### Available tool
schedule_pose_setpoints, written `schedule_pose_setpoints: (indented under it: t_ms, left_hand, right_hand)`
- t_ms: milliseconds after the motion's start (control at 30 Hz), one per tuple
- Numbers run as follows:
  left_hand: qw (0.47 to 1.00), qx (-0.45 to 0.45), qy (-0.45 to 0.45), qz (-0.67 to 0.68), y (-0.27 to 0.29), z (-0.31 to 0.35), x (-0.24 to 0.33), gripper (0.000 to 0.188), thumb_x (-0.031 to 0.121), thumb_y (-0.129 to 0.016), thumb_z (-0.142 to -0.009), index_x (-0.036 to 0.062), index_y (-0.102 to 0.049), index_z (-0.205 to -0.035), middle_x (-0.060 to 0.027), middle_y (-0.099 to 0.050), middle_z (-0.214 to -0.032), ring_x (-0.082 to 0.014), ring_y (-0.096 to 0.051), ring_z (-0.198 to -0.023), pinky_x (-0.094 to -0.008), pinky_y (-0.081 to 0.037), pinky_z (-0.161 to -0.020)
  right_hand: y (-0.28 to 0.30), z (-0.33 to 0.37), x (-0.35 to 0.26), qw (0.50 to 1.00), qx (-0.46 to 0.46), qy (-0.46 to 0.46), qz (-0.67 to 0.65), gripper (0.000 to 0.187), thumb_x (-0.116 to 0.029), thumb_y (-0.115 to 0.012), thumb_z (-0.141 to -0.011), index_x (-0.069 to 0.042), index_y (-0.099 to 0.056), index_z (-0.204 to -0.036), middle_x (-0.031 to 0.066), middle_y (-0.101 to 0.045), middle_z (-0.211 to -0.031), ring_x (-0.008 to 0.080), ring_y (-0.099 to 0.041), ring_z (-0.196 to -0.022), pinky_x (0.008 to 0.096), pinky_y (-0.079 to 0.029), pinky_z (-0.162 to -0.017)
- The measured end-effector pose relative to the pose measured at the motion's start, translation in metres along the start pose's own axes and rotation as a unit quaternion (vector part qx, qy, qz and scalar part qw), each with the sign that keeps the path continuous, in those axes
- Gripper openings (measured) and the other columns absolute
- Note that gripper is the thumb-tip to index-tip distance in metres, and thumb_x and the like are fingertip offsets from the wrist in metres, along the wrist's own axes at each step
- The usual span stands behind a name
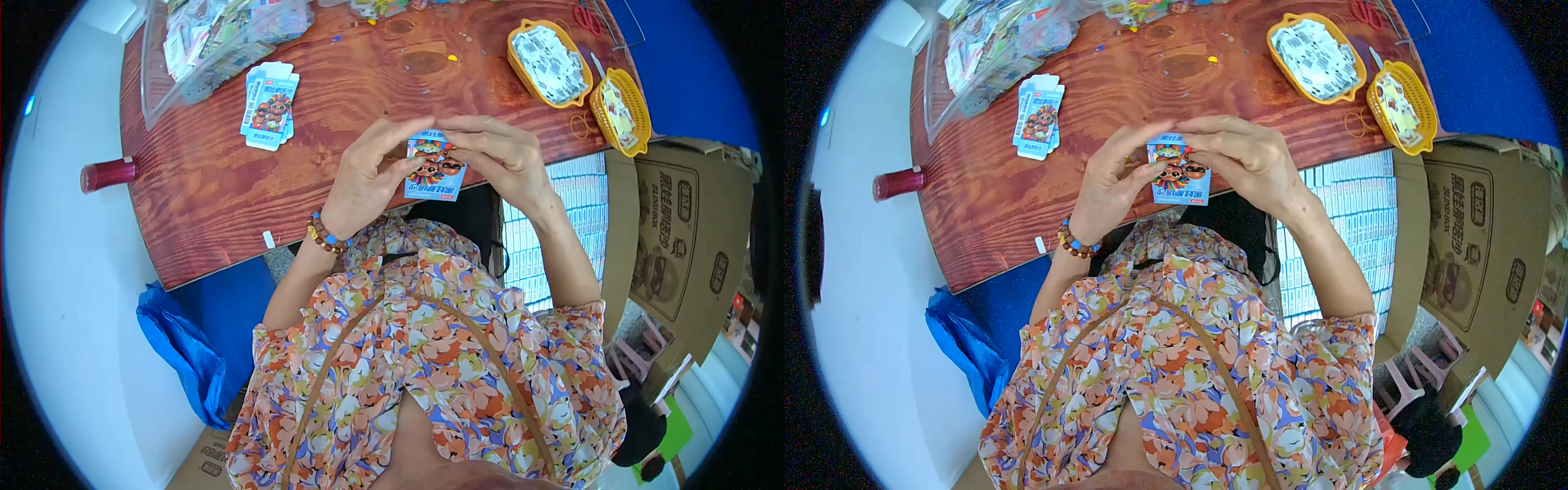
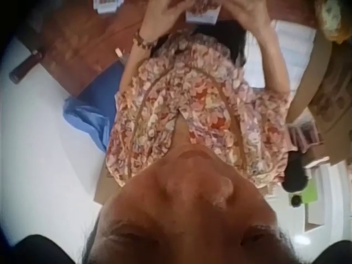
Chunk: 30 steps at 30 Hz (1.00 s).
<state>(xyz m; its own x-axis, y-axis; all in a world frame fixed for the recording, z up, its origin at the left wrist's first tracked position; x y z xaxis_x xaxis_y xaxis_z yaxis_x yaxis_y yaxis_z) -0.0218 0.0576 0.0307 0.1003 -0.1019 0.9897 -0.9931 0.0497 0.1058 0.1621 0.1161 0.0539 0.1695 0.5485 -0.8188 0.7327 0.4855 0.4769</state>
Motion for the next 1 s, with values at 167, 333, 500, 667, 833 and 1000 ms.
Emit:
schedule_pose_setpoints:
  t_ms: [167,333,500,667,833,1000]
  left_hand:
    - [0.999,-0.01,-0.033,-0.012,-0.021,0.0,-0.007,0.037,0.002,-0.068,-0.086,0.006,-0.066,-0.122,-0.0073,-0.059,-0.096,-0.0157,-0.058,-0.083,-0.0297,-0.049,-0.075]
    - [0.986,-0.116,0.118,0.006,-0.056,0.029,-0.033,0.035,0.005,-0.069,-0.087,0.0059,-0.066,-0.122,-0.0078,-0.06,-0.099,-0.0169,-0.061,-0.086,-0.0286,-0.05,-0.076]
    - [0.951,-0.238,0.194,-0.037,-0.082,0.032,-0.038,0.07,0.01,-0.07,-0.089,0.0106,-0.036,-0.15,-0.0157,-0.062,-0.108,-0.0247,-0.067,-0.095,-0.035,-0.055,-0.083]
    - [0.953,-0.241,0.165,-0.085,-0.068,0.023,-0.027,0.062,0.008,-0.07,-0.088,0.0081,-0.044,-0.145,-0.0161,-0.063,-0.112,-0.0245,-0.067,-0.096,-0.0348,-0.056,-0.082]
    - [0.98,-0.1,0.159,-0.064,-0.025,0.006,-0.017,0.053,0.005,-0.068,-0.089,0.006,-0.052,-0.139,-0.0151,-0.063,-0.118,-0.0214,-0.067,-0.099,-0.0302,-0.054,-0.086]
    - [0.945,0.189,0.066,-0.259,0.085,0.021,-0.024,0.051,0.009,-0.07,-0.088,-0.0006,-0.052,-0.134,-0.0189,-0.06,-0.124,-0.0278,-0.061,-0.113,-0.0376,-0.047,-0.096]
  right_hand:
    - [-0.013,0.041,0.021,0.906,0.107,-0.236,-0.335,0.036,-0.001,-0.065,-0.092,0.001,-0.061,-0.128,0.0078,-0.069,-0.116,0.0153,-0.065,-0.106,0.0301,-0.054,-0.09]
    - [-0.012,0.098,0.031,0.892,0.082,-0.264,-0.358,0.032,0.004,-0.064,-0.092,0.003,-0.062,-0.123,0.0108,-0.071,-0.105,0.0164,-0.069,-0.094,0.0297,-0.056,-0.085]
    - [0.085,0.21,0.099,0.853,0.143,-0.49,-0.106,0.035,-0.012,-0.067,-0.088,0.003,-0.063,-0.12,0.014,-0.072,-0.101,0.0205,-0.071,-0.09,0.0306,-0.056,-0.077]
    - [0.129,0.258,0.181,0.795,0.21,-0.466,0.327,0.037,-0.023,-0.068,-0.087,-0.003,-0.064,-0.118,0.0223,-0.072,-0.092,0.0312,-0.072,-0.085,0.0421,-0.055,-0.071]
    - [0.114,0.257,0.296,0.742,0.165,-0.489,0.429,0.023,-0.024,-0.057,-0.091,-0.006,-0.069,-0.099,0.0243,-0.07,-0.089,0.0429,-0.069,-0.082,0.0521,-0.055,-0.074]
    - [0.069,0.249,0.343,0.848,0.151,-0.364,0.356,0.019,-0.02,-0.063,-0.084,-0.004,-0.069,-0.093,0.0246,-0.067,-0.086,0.0461,-0.063,-0.083,0.053,-0.051,-0.075]
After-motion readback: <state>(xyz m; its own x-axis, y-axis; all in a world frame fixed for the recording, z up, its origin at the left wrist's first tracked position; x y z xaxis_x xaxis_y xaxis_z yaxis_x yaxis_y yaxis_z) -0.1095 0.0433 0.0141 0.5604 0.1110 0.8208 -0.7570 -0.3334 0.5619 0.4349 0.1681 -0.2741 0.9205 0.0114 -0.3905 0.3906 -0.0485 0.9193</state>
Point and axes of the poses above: each hand's wrist, its own z-axis away from the middle knuckle, its own y-axis out of the back of the hand, x = y × z, the point moved 5 cm from there along -z, towards the middle knuckle
